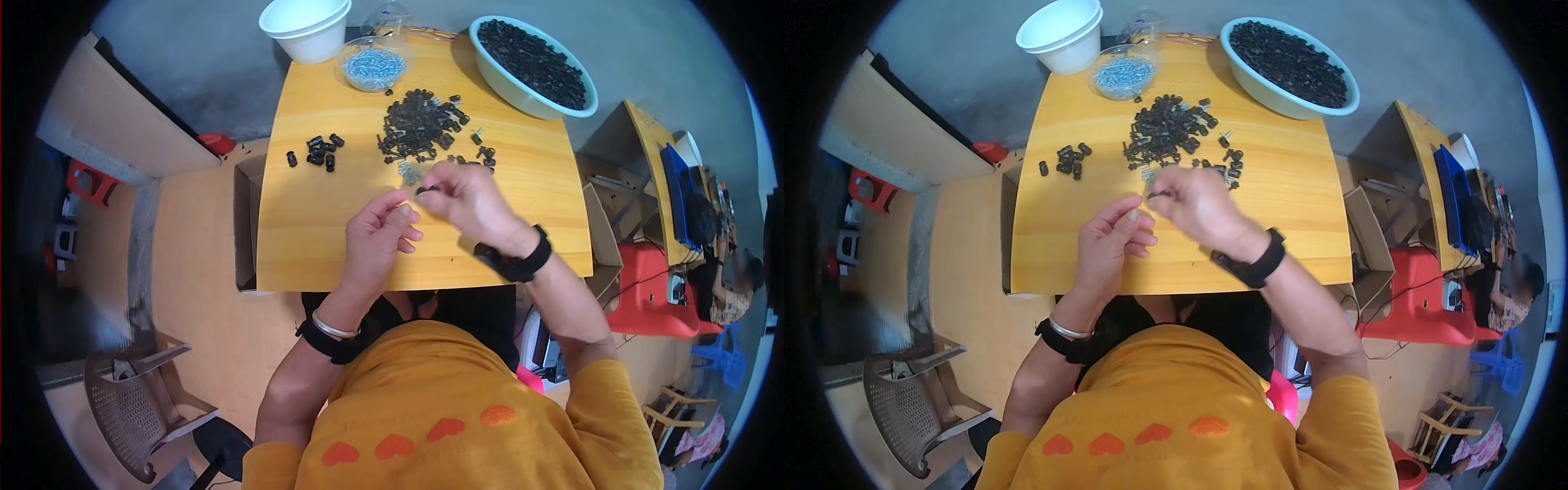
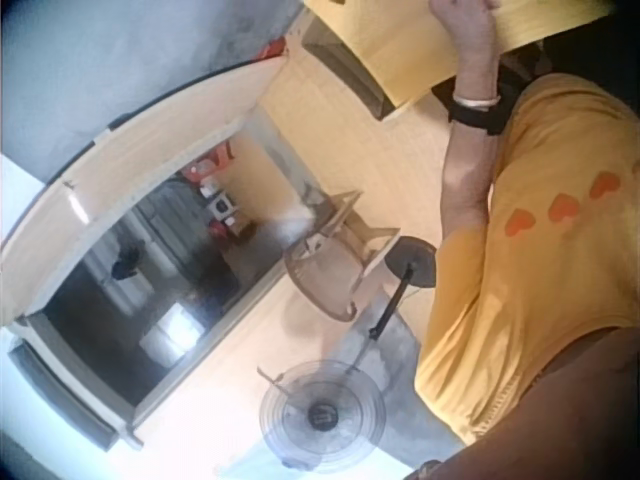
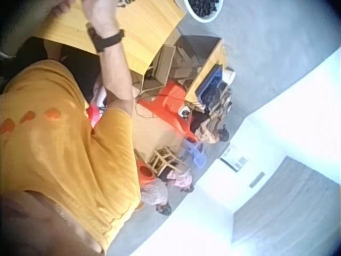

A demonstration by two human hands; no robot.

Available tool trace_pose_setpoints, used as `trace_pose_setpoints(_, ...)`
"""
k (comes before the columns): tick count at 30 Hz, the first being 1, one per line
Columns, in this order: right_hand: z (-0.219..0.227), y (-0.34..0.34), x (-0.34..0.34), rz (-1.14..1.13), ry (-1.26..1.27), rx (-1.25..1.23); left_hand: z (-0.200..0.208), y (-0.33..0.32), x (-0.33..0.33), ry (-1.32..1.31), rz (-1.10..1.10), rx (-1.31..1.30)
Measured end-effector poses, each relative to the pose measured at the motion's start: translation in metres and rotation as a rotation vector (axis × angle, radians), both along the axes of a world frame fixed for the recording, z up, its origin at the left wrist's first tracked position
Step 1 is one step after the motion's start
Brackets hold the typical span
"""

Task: Manually assembling small plastic and metal components at a workbench.

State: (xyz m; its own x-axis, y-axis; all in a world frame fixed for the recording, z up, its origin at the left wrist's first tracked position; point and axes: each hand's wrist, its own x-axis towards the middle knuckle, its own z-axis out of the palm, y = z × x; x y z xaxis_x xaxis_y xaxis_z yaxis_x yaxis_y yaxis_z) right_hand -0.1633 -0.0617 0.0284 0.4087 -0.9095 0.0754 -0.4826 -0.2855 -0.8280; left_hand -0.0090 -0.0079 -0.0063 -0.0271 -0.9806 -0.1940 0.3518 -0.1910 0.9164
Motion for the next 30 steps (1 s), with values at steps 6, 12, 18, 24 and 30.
trace_pose_setpoints(6, -0.012, 0.027, 0.019, -0.064, -0.029, -0.138, -0.003, 0.005, -0.008, 0.146, 0.013, 0.072)
trace_pose_setpoints(12, -0.017, 0.036, 0.026, 0.012, -0.041, -0.247, -0.015, 0.006, 0.003, 0.07, 0.071, 0.095)
trace_pose_setpoints(18, -0.025, 0.01, -0.003, -0.119, 0.331, -0.282, -0.014, -0.005, 0.012, 0.03, 0.115, 0.12)
trace_pose_setpoints(24, -0.038, -0.006, -0.01, -0.182, 0.445, -0.275, -0.015, -0.015, 0.014, 0.089, 0.065, 0.169)
trace_pose_setpoints(30, -0.019, -0.06, -0.082, -0.261, 0.418, -0.369, -0.012, -0.018, 0.019, 0.14, 0.039, 0.277)
